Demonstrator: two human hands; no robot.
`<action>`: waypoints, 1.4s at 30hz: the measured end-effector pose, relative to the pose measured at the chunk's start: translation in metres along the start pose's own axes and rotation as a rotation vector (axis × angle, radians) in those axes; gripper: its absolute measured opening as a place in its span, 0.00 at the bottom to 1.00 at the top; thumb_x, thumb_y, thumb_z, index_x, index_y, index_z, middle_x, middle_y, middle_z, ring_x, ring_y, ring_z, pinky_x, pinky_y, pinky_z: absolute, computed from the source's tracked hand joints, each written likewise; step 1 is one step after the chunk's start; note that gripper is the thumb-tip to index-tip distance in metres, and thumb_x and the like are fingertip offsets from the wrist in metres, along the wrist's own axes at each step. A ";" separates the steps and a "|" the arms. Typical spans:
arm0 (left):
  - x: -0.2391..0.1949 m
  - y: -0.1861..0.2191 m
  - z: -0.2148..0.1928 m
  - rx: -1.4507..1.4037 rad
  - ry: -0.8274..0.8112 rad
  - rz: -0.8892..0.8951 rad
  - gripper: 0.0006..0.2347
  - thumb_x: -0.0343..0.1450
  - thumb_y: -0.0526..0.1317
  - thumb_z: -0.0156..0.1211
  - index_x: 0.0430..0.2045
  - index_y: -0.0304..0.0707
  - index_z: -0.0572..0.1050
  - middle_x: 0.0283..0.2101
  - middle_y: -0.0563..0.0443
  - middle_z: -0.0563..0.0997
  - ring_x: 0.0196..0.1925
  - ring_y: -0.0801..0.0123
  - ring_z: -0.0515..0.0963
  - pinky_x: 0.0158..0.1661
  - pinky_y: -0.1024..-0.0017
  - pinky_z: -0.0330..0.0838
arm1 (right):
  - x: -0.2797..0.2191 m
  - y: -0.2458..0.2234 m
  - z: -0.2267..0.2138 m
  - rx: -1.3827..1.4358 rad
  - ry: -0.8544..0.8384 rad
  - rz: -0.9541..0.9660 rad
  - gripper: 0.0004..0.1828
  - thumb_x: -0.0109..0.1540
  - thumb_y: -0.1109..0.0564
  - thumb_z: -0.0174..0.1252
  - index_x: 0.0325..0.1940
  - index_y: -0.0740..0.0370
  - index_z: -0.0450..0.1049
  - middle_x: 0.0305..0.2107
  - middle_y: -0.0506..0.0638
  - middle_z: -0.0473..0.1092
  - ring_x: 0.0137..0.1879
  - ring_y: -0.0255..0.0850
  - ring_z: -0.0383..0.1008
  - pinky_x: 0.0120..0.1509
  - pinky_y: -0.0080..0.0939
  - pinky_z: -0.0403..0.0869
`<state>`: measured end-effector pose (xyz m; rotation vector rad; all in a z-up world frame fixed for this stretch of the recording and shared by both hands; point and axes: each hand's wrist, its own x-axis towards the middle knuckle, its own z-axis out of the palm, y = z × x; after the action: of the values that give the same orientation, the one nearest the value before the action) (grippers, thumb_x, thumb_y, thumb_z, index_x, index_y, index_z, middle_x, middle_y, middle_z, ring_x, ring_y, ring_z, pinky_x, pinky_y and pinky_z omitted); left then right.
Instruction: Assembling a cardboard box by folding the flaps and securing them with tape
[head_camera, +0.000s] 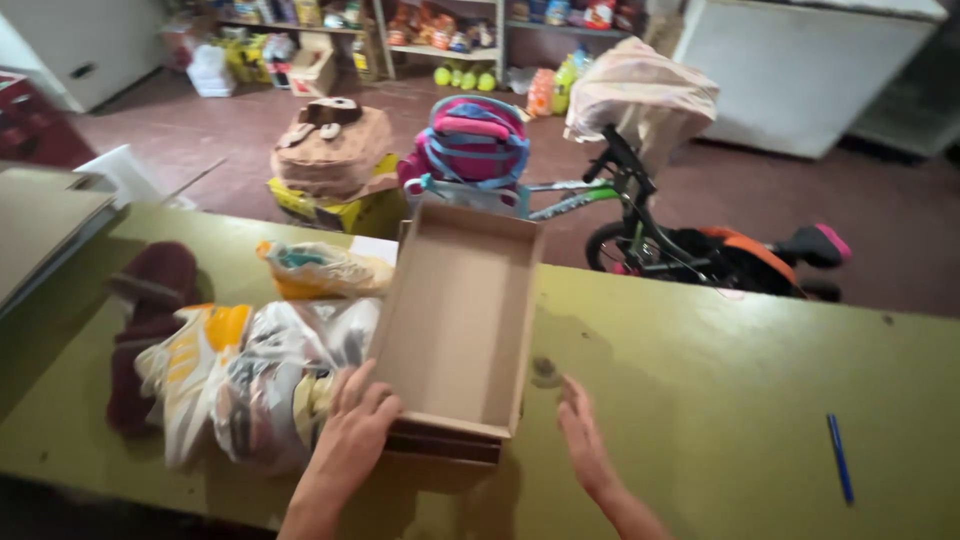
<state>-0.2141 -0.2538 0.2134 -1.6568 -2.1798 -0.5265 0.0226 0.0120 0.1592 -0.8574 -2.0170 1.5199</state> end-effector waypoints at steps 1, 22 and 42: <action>-0.010 -0.005 0.005 -0.007 -0.053 -0.101 0.15 0.55 0.32 0.61 0.35 0.45 0.75 0.56 0.45 0.72 0.74 0.38 0.56 0.72 0.43 0.48 | 0.011 0.015 0.010 0.384 0.003 0.402 0.31 0.67 0.42 0.40 0.76 0.45 0.60 0.71 0.44 0.62 0.72 0.41 0.65 0.68 0.48 0.69; -0.006 -0.033 -0.016 -0.287 0.100 -0.111 0.11 0.72 0.38 0.60 0.47 0.39 0.77 0.66 0.41 0.70 0.73 0.40 0.63 0.69 0.48 0.55 | -0.057 0.003 0.044 -0.135 0.145 -0.414 0.48 0.63 0.25 0.44 0.73 0.66 0.56 0.68 0.61 0.57 0.71 0.49 0.61 0.73 0.52 0.65; 0.018 0.017 -0.019 0.075 0.229 0.142 0.07 0.72 0.42 0.57 0.41 0.59 0.79 0.50 0.64 0.81 0.55 0.62 0.80 0.62 0.54 0.69 | -0.025 -0.016 -0.046 -0.313 0.187 -0.653 0.05 0.61 0.59 0.66 0.40 0.52 0.83 0.55 0.61 0.72 0.67 0.60 0.70 0.67 0.55 0.72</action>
<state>-0.2011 -0.2436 0.2398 -1.6113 -1.8811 -0.5571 0.0688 0.0216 0.1872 -0.3586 -2.1286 0.7533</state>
